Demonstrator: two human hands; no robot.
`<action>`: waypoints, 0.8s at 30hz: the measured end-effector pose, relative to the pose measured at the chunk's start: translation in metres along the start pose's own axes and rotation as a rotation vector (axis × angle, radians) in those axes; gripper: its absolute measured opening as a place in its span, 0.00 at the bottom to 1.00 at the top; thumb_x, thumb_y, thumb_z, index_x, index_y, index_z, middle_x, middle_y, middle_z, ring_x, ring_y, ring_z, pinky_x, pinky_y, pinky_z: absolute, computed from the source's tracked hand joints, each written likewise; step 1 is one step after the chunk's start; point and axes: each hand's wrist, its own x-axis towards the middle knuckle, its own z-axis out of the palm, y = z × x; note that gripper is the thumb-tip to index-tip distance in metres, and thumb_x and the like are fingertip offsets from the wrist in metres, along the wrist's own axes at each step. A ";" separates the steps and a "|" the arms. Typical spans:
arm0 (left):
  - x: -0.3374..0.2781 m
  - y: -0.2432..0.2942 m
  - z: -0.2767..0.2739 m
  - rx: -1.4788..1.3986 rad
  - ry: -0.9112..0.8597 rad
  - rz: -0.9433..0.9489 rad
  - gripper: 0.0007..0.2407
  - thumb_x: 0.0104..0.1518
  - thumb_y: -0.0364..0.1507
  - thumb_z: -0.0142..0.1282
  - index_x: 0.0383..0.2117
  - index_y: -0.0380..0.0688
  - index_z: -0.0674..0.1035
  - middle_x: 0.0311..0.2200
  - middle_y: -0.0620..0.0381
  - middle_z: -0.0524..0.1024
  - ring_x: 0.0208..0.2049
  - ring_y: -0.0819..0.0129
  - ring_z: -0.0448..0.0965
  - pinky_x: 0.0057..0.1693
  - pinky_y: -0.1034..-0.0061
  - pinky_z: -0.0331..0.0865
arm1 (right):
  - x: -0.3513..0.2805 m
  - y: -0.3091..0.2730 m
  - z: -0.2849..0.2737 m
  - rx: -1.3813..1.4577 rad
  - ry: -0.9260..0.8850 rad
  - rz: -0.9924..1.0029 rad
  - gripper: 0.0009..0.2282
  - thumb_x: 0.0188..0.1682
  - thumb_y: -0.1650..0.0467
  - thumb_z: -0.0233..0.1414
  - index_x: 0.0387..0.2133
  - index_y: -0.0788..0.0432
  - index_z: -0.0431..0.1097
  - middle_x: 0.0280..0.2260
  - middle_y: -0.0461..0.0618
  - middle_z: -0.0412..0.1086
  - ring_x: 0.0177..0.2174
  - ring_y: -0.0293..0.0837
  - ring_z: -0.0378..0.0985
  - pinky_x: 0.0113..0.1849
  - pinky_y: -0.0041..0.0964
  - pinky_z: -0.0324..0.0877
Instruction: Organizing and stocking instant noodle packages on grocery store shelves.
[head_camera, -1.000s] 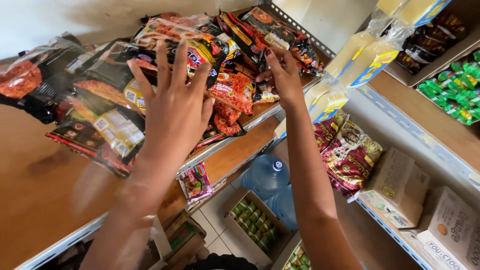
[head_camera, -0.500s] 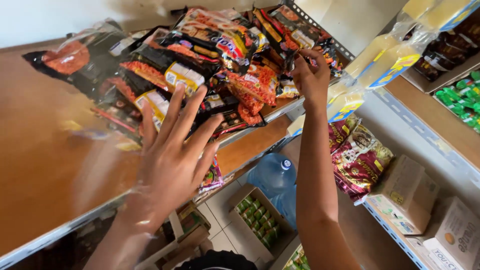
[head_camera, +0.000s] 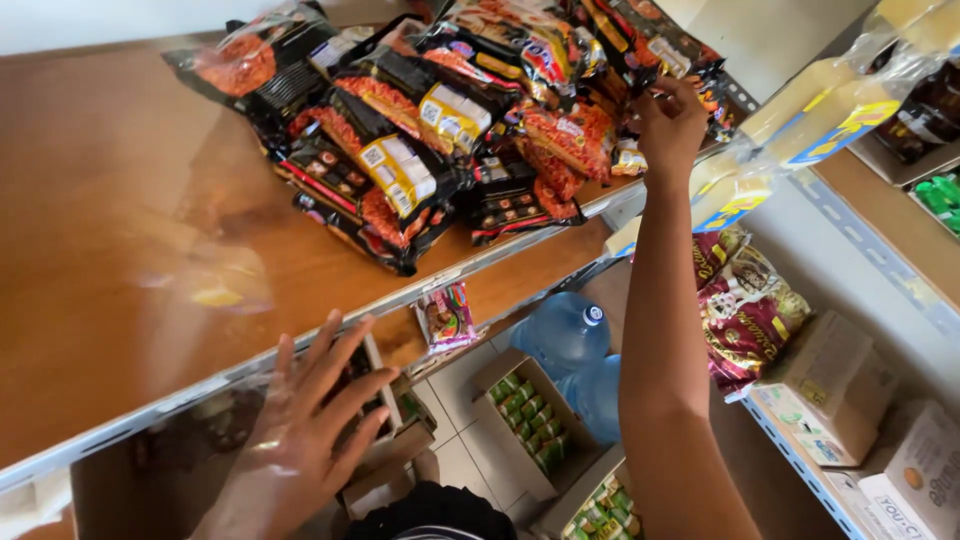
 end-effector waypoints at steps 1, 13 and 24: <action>-0.003 0.000 -0.003 -0.003 -0.004 -0.005 0.15 0.54 0.34 0.58 0.48 0.49 0.79 0.67 0.45 0.59 0.69 0.43 0.53 0.66 0.35 0.44 | -0.004 -0.005 0.003 -0.003 -0.003 0.006 0.08 0.51 0.76 0.59 0.42 0.61 0.73 0.30 0.47 0.78 0.24 0.34 0.79 0.24 0.27 0.68; -0.043 -0.033 0.012 0.016 0.079 -0.108 0.14 0.53 0.31 0.60 0.46 0.49 0.80 0.66 0.49 0.61 0.69 0.46 0.57 0.68 0.39 0.48 | -0.032 0.003 -0.019 -0.006 -0.027 0.045 0.12 0.55 0.74 0.53 0.52 0.55 0.75 0.31 0.40 0.72 0.28 0.30 0.69 0.26 0.27 0.61; -0.136 -0.080 0.059 -0.003 0.001 -0.307 0.14 0.54 0.31 0.59 0.47 0.53 0.80 0.64 0.53 0.67 0.68 0.50 0.61 0.68 0.44 0.52 | -0.323 -0.058 0.040 0.409 0.371 -0.298 0.12 0.64 0.67 0.50 0.29 0.54 0.64 0.22 0.44 0.65 0.21 0.34 0.64 0.22 0.27 0.59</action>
